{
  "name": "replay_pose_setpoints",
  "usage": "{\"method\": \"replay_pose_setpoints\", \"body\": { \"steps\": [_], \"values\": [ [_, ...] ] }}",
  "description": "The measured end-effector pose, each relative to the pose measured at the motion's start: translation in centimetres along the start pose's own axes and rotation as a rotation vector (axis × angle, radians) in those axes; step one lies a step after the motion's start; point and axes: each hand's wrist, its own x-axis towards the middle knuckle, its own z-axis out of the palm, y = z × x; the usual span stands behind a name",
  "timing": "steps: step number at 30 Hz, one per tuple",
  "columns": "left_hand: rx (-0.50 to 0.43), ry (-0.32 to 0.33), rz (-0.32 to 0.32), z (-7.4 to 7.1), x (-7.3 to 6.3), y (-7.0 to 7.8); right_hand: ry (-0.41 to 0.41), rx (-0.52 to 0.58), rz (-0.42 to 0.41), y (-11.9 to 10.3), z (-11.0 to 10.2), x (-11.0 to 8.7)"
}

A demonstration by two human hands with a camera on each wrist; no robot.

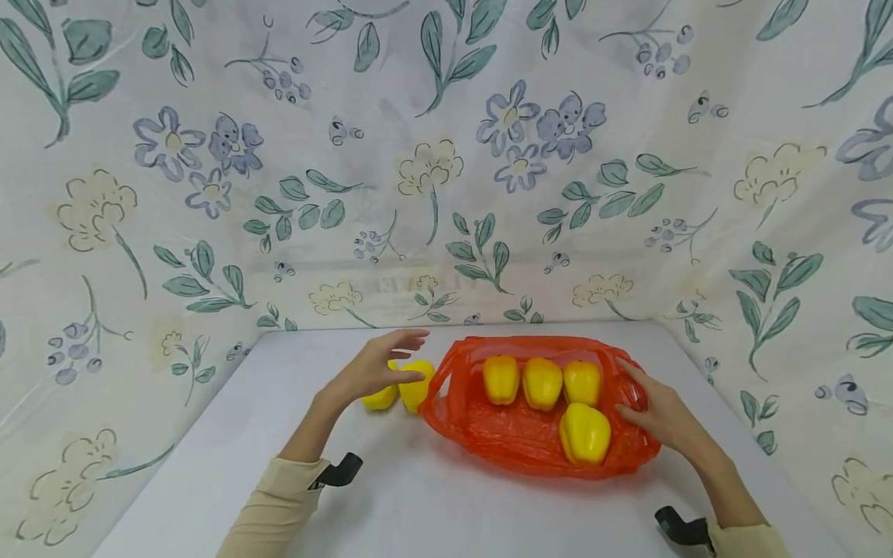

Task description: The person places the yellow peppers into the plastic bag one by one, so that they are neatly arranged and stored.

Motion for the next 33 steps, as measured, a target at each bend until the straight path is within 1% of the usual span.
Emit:
{"method": "replay_pose_setpoints", "body": {
  "steps": [3, 5, 11, 15, 17, 19, 21, 26, 30, 33],
  "values": [
    [0.015, 0.013, -0.036, -0.6, -1.0, -1.3, 0.004, 0.004, -0.012, 0.1, 0.1, -0.1],
    [0.044, 0.030, -0.061, -0.8, -1.7, -2.1, 0.006, 0.007, -0.018, 0.2, 0.1, -0.1],
    [0.124, 0.059, -0.170, -1.1, -3.3, -4.4, 0.005, 0.004, -0.012, 0.1, 0.1, -0.2],
    [0.170, 0.066, -0.198, -1.2, -4.0, -6.1, -0.002, 0.004, 0.001, 0.0, 0.1, -0.3],
    [0.177, 0.062, -0.212, -1.2, -4.2, -6.8, -0.006, 0.006, 0.007, 0.0, 0.2, -0.3],
    [0.164, 0.051, -0.238, -1.2, -4.3, -7.4, -0.009, 0.008, 0.013, 0.0, 0.2, -0.4],
    [0.155, 0.034, -0.270, -1.1, -4.4, -7.9, -0.008, 0.011, 0.017, -0.1, 0.2, -0.4],
    [0.150, -0.013, -0.325, -0.9, -4.5, -9.0, -0.008, 0.015, 0.023, -0.1, 0.3, -0.5],
    [0.136, -0.032, -0.355, -0.8, -4.6, -9.6, -0.005, 0.012, 0.011, -0.2, 0.1, -0.3],
    [0.132, -0.045, -0.354, -0.7, -4.6, -9.8, -0.004, 0.012, 0.009, -0.3, 0.0, -0.1]
  ]
}}
